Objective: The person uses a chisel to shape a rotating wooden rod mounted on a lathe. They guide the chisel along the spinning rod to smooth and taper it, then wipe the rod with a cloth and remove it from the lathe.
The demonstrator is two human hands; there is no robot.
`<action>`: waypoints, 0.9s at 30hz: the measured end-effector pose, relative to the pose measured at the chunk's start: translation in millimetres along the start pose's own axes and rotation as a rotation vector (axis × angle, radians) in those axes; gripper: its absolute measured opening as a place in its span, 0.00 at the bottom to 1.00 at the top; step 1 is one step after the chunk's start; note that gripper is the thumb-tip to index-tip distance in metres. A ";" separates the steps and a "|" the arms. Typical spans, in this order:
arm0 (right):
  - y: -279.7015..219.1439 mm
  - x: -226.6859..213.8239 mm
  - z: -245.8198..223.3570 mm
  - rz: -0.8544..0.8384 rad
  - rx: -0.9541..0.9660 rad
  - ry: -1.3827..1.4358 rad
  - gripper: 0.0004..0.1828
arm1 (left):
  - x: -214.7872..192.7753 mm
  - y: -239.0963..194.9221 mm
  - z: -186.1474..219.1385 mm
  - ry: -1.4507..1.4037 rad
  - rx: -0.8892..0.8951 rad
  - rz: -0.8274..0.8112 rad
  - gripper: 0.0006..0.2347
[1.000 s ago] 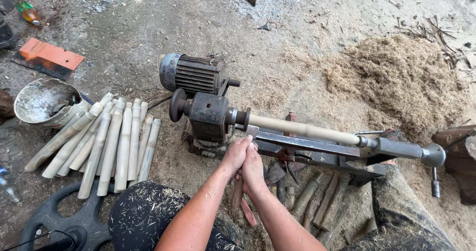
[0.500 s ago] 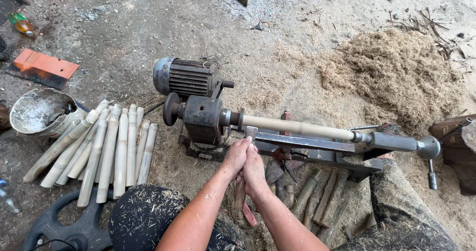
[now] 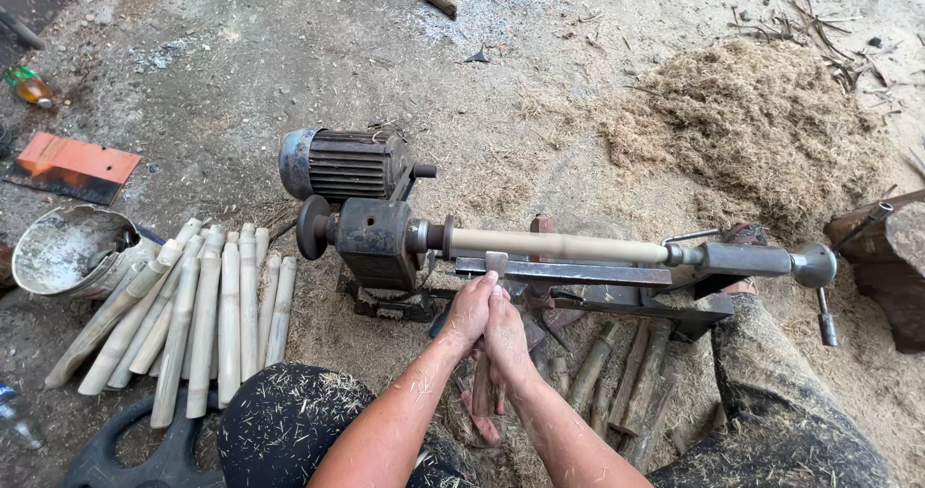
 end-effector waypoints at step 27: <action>-6.6 -66.2 -21.4 0.079 0.040 0.132 0.19 | 73.5 3.3 2.2 0.083 -0.015 -0.059 0.21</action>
Point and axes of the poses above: each hand's wrist, its own y-axis towards the middle knuckle, its own x-axis out of the palm, z = x × y, the point moved 7 cm from there along y, towards the middle knuckle, and after that the axes turned 7 degrees about y, right-handed, at the moved point
